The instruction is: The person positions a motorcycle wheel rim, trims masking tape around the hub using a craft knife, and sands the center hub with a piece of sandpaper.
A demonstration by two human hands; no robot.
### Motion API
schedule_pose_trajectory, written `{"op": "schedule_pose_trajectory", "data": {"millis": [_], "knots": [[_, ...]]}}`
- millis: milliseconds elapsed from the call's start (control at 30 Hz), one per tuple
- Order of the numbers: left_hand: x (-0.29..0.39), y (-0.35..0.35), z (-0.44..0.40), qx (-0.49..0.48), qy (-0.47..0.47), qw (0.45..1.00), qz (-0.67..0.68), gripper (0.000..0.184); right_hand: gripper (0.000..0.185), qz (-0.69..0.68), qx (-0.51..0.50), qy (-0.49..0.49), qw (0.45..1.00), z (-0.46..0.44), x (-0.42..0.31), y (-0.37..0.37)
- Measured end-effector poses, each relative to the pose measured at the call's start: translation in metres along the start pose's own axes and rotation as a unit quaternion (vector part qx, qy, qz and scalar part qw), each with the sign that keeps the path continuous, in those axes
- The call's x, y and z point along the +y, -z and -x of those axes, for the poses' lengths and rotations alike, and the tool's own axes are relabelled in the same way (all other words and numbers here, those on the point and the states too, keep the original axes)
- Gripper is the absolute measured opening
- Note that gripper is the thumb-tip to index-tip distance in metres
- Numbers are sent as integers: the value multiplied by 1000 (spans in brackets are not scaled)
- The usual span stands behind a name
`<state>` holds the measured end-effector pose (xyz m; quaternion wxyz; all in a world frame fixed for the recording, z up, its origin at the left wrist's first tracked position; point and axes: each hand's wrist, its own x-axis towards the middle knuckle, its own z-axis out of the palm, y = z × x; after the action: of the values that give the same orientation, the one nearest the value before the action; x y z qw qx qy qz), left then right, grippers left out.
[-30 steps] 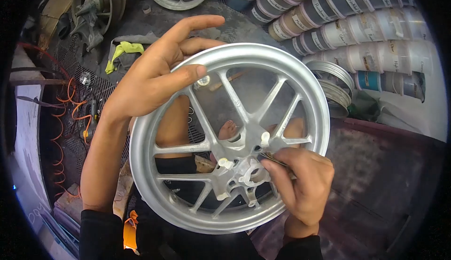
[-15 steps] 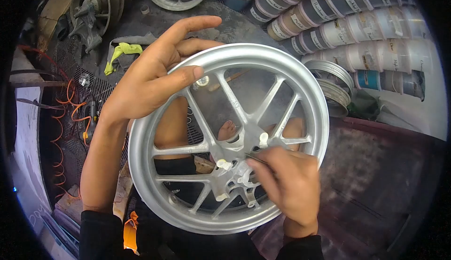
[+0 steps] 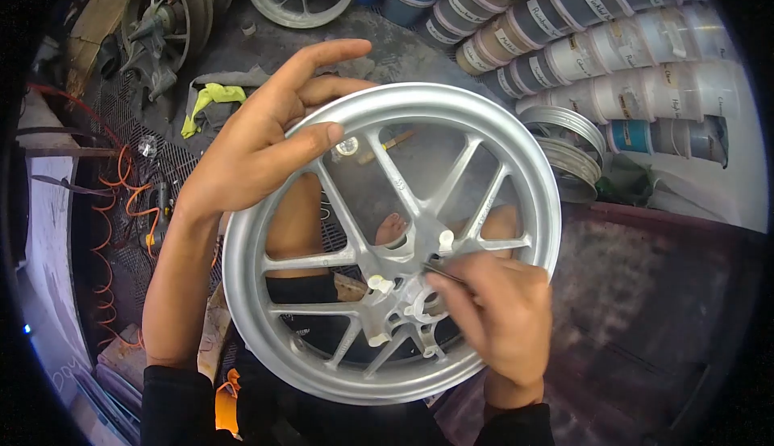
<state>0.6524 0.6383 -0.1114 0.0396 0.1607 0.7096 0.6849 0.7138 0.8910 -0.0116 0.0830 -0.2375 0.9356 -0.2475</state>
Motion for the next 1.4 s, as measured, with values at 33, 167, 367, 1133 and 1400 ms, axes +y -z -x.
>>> {"op": "schedule_pose_trajectory", "data": {"millis": [33, 167, 367, 1133, 1400], "knots": [[1, -1, 2, -1, 10, 1000, 3, 61, 16, -20, 14, -32, 999, 4, -2, 3], [1, -1, 0, -1, -1, 1000, -3, 61, 15, -6, 4, -22, 1000, 2, -1, 1], [0, -2, 0, 16, -34, 999, -19, 61, 14, -12, -17, -23, 1000, -1, 5, -1], [68, -99, 54, -29, -41, 945, -323, 44, 23, -254, 138, -61, 955, 51, 41, 18], [77, -106, 49, -6, -6, 959, -284, 46, 31, -368, 245, -91, 892, 87, 57, 0]]}}
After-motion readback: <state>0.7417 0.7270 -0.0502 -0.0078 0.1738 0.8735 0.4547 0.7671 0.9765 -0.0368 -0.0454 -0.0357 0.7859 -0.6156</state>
